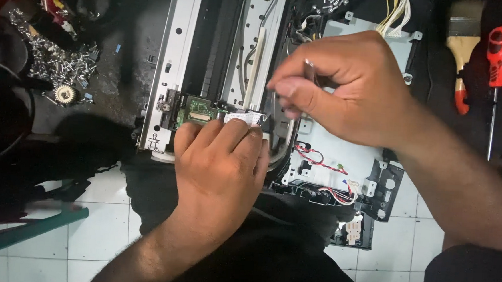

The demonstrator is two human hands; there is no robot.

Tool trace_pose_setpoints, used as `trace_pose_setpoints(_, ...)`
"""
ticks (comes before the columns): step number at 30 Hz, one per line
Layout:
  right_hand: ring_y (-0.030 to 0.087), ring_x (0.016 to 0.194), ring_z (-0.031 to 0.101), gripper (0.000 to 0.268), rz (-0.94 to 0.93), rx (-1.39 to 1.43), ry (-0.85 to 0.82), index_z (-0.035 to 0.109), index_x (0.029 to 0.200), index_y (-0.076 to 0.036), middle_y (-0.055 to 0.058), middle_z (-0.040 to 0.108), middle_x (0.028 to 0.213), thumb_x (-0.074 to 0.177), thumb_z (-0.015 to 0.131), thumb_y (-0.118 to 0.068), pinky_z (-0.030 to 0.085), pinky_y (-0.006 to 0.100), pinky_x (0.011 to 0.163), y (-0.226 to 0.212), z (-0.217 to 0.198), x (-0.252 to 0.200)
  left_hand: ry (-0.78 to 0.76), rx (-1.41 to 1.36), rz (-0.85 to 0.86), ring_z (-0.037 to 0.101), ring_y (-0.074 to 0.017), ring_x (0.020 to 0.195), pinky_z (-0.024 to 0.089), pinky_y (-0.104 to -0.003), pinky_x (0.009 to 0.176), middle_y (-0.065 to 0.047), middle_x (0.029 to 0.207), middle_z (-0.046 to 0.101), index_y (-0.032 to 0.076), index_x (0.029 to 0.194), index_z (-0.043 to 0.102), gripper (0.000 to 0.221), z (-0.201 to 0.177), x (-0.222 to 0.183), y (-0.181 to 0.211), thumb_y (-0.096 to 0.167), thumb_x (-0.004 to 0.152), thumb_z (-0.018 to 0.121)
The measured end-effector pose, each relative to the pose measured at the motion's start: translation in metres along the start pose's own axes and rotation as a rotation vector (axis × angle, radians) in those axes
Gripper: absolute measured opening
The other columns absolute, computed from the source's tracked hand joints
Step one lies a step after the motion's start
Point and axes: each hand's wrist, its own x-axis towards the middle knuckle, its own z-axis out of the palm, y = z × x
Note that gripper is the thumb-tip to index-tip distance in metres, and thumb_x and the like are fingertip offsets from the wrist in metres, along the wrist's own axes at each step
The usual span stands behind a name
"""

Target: Disconnecting internal ribbon cables and small wire connectors from a circuit board during the disassembly of an electronic device.

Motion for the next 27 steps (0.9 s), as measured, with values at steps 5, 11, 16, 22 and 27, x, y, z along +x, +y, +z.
trace_pose_setpoints(5,0.024,0.076,0.069,0.052,0.007,0.265,0.064,0.067,0.093,0.008,0.018,0.067,0.085,0.110,0.034,-0.028,0.058,0.030,0.069,-0.002,0.011,-0.002,-0.016,-0.007,0.008,0.051,-0.0225,0.067,0.034,-0.039,0.072,-0.001,0.081,0.061,0.009,0.084,0.068,0.015,0.000,-0.002,0.000,0.004,0.091,0.079)
trace_pose_setpoints(11,0.012,0.053,0.056,0.047,0.129,0.240,0.229,0.059,0.087,-0.003,0.009,0.062,0.073,0.113,0.034,-0.033,0.042,0.020,0.045,0.009,0.020,-0.013,-0.051,0.001,0.009,0.053,-0.0230,0.071,0.035,-0.040,0.075,0.000,0.086,0.062,0.010,0.090,0.069,0.012,0.001,-0.003,-0.001,0.010,0.091,0.081)
trace_pose_setpoints(16,0.020,0.087,0.046,0.029,0.373,0.647,0.146,0.031,0.104,-0.013,0.010,0.046,0.098,0.079,0.033,0.002,0.044,0.027,0.062,0.005,0.000,-0.010,-0.064,0.004,0.013,0.056,-0.0225,0.072,0.036,-0.040,0.075,0.000,0.088,0.066,0.009,0.091,0.071,0.013,-0.001,-0.002,0.000,0.011,0.089,0.084)
trace_pose_setpoints(22,0.019,0.074,0.064,0.014,0.375,0.326,0.044,0.033,0.111,-0.003,0.013,0.054,0.098,0.102,0.037,0.006,0.061,0.028,0.066,-0.020,-0.004,-0.008,-0.064,-0.017,0.012,0.059,-0.0241,0.075,0.037,-0.041,0.076,-0.001,0.089,0.068,0.008,0.092,0.072,0.010,-0.001,-0.001,0.000,0.011,0.089,0.082)
trace_pose_setpoints(27,0.017,0.071,0.062,0.006,0.341,0.659,0.018,0.039,0.107,-0.007,0.008,0.056,0.090,0.104,0.042,-0.003,0.058,0.028,0.063,-0.007,0.009,-0.012,-0.058,0.012,0.020,0.057,-0.0243,0.072,0.036,-0.040,0.074,-0.001,0.086,0.066,0.009,0.089,0.071,0.012,0.000,-0.001,0.001,0.012,0.088,0.083)
